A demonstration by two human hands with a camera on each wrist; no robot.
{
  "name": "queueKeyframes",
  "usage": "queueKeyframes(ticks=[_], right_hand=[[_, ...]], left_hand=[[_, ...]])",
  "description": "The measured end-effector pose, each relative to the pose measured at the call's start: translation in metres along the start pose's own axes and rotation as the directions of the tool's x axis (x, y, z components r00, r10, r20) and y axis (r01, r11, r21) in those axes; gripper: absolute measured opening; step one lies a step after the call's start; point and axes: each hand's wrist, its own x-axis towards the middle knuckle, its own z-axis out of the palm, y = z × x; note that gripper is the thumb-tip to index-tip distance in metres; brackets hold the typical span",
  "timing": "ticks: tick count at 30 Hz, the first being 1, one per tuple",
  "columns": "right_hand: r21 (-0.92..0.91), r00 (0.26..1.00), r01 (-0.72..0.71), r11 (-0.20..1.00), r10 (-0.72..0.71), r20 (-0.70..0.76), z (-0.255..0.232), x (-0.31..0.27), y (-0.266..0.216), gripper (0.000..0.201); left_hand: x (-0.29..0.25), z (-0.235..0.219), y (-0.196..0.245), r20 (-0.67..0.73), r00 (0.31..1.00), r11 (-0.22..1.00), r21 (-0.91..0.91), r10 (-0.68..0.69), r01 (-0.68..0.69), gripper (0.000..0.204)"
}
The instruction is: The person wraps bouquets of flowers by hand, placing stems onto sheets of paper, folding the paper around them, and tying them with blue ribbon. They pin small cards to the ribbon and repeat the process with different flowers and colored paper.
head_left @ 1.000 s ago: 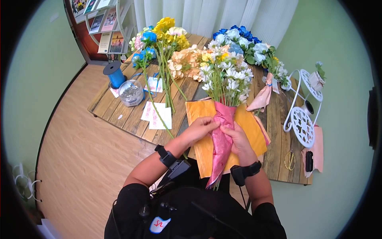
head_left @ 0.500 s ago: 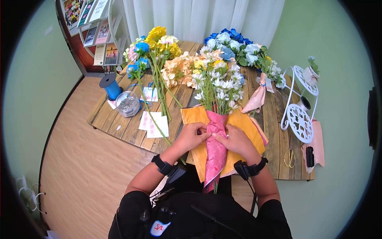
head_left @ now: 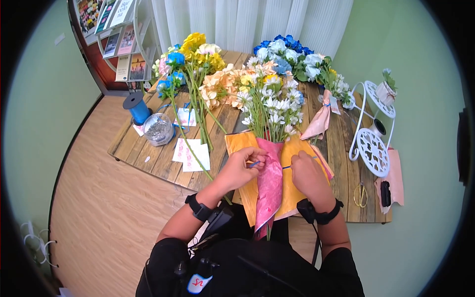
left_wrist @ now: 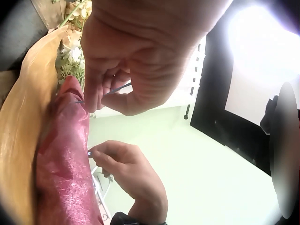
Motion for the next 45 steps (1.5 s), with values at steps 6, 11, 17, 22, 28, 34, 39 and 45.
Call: queueKeyframes(ticks=[6,11,17,22,28,34,39,45], right_hand=[[0.133,0.996,-0.088,0.987,0.083,0.045,-0.018,0.010,-0.002,0.012],[0.488,0.990,-0.131,0.863,0.085,0.115,-0.020,0.019,-0.009,0.019],[0.757,0.989,-0.142,0.638,0.069,0.127,0.005,0.032,-0.002,0.020],[0.754,0.977,-0.213,0.621,0.132,0.167,0.006,0.049,-0.004,0.018],[0.746,0.981,-0.192,0.637,0.148,0.126,0.031,0.058,0.004,0.016],[0.692,0.998,-0.053,0.720,0.069,0.005,0.004,0.052,-0.009,0.018],[0.576,0.989,0.103,0.811,-0.025,-0.142,0.002,0.042,0.008,0.015],[0.596,1.000,0.001,0.803,-0.006,0.007,-0.002,0.032,0.005,0.010]], left_hand=[[0.011,-0.002,-0.012,0.049,0.997,0.978,-0.198,-0.057,0.066,0.025],[0.016,0.004,-0.009,0.031,0.995,0.988,-0.117,-0.097,0.100,0.016],[0.024,0.011,-0.006,0.003,0.987,0.984,-0.069,-0.161,0.161,0.013],[0.028,0.011,-0.009,0.162,0.968,0.972,-0.110,-0.190,0.210,0.013],[0.028,0.008,-0.009,0.219,0.954,0.902,-0.336,-0.204,0.270,0.013],[0.030,0.006,-0.024,0.171,0.956,0.816,-0.500,-0.237,0.292,0.019],[0.029,0.005,-0.021,0.178,0.949,0.828,-0.464,-0.260,0.314,0.020],[0.030,0.006,-0.008,0.180,0.937,0.820,-0.455,-0.298,0.348,0.017]])
